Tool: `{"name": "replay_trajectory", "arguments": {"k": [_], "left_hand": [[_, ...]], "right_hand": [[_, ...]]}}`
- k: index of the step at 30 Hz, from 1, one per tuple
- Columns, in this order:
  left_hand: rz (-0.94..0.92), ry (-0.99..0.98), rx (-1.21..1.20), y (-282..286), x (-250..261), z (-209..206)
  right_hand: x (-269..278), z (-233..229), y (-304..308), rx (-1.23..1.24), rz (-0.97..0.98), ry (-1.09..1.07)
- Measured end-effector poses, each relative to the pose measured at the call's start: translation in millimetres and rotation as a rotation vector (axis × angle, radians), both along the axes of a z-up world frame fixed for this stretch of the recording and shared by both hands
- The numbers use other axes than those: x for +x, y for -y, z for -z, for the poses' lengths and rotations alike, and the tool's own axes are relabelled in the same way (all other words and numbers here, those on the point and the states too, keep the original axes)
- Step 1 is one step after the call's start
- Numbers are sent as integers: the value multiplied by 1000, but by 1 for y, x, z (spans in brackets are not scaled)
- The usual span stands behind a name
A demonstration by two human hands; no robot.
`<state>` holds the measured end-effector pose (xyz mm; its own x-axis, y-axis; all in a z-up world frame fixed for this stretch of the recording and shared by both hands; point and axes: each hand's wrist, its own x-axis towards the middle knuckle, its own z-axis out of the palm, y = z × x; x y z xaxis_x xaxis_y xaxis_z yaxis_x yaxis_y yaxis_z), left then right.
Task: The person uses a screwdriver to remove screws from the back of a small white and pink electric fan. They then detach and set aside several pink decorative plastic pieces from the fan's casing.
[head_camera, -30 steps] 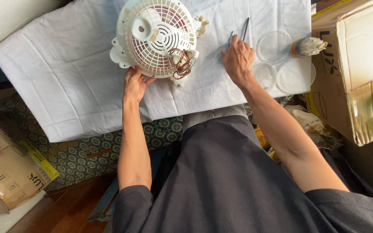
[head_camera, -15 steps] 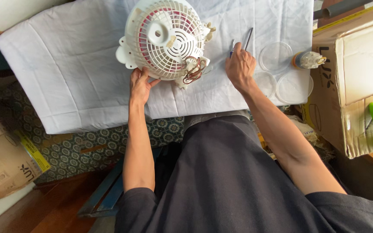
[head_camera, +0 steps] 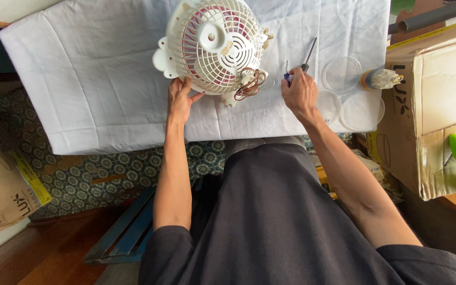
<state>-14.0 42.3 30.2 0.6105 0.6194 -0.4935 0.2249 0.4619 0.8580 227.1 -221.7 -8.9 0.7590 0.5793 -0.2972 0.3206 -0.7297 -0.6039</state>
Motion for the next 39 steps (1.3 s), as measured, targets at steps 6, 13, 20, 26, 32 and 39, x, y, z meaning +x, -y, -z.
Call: {"name": "replay_trajectory", "arguments": {"k": [6,13,20,26,32,39], "left_hand": [[-17,-12,22,6,0,3],[-35,12,-19,10,0,5],[-26,25,-38,5,-4,15],[-26,81,-103,-7,-10,32],[-28,86,-146,-15,-12,36],[-13,98,-129,-13,-10,29]], "right_hand": [[-18,14,-1,152,19,41],[-55,-8,14,27,-51,-417],[-84,-43,3,130,139,-529],[-92,-59,-7,275,209,-516],[-98,-64,-15,348,87,-270],[-102,-73,-24,370,52,-242]]}}
